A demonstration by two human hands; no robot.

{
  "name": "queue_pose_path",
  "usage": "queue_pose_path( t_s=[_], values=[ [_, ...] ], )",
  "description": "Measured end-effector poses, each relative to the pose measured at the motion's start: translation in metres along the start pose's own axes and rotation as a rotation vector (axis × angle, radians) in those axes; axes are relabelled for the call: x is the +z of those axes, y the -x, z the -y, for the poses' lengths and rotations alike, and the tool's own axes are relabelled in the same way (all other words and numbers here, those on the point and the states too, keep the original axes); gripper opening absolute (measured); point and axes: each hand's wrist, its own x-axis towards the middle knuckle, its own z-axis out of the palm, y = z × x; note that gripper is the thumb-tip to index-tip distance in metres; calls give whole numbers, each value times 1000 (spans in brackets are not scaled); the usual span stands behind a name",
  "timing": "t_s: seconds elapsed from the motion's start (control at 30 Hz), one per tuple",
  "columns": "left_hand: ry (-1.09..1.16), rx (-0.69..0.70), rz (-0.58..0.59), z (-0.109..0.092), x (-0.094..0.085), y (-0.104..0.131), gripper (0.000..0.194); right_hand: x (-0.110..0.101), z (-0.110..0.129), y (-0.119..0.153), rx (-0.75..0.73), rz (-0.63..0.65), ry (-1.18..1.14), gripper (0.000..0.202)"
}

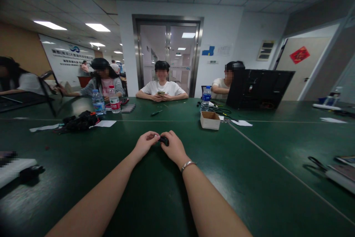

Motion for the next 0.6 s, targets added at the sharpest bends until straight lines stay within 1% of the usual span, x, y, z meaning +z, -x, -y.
queue_pose_path(
  t_s=[0.17,0.3,0.37,0.47,0.6],
  values=[
    [-17,-70,-8,-5,1,1,32,-1,4,1,-19,-4,23,26],
    [-3,-76,-56,-3,3,1,35,1,3,-1,-25,-28,18,26],
    [15,-68,-68,-1,4,-1,36,3,2,-3,-20,-39,-1,26],
    [29,-37,-49,2,4,-1,36,5,-1,-5,-13,-51,-42,24],
    [18,12,-30,-1,1,1,30,6,-4,-7,-1,-47,-103,23]
  ],
)
